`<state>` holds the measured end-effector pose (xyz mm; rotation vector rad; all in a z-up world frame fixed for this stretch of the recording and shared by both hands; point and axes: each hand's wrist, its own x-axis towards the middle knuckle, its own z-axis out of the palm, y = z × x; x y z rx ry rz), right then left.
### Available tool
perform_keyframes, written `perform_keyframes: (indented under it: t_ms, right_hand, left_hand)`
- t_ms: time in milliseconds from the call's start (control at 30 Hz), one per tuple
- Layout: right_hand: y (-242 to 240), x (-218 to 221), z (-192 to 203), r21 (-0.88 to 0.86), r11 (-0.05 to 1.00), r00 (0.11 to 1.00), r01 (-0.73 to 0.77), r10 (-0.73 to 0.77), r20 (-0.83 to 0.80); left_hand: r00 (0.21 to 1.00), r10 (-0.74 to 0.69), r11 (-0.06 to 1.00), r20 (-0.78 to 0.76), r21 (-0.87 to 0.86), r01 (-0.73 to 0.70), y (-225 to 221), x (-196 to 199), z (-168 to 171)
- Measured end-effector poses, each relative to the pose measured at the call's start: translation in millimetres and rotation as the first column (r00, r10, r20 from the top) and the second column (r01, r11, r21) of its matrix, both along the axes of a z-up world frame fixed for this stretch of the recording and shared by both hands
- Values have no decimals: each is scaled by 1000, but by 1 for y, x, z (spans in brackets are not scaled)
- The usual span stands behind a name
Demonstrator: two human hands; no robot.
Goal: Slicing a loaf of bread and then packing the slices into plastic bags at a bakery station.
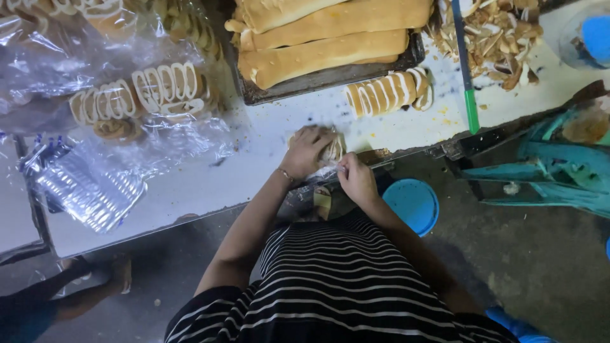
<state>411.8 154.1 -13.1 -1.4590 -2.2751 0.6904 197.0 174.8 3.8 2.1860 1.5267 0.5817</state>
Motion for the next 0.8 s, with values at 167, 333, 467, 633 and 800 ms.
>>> perform_keyframes:
  t_ms: [167, 333, 467, 633, 800]
  right_hand:
    - [-1, 10, -10, 49, 990, 991, -129, 128, 27]
    - [2, 9, -18, 69, 976, 978, -205, 203, 39]
    - [34, 0, 72, -18, 999, 979, -46, 41, -198]
    - [85, -23, 135, -9, 971, 898, -240, 218, -383]
    - [154, -36, 75, 308, 950, 917, -55, -74, 392]
  left_hand:
    - [923, 229, 947, -309, 290, -138, -17, 24, -40]
    - [891, 374, 908, -257, 298, -295, -14, 44, -59]
    - [712, 187, 925, 677, 122, -359, -37, -22, 11]
    - [884, 445, 894, 141, -6, -449, -51, -56, 133]
    - [841, 526, 811, 129, -373, -450, -66, -73, 181]
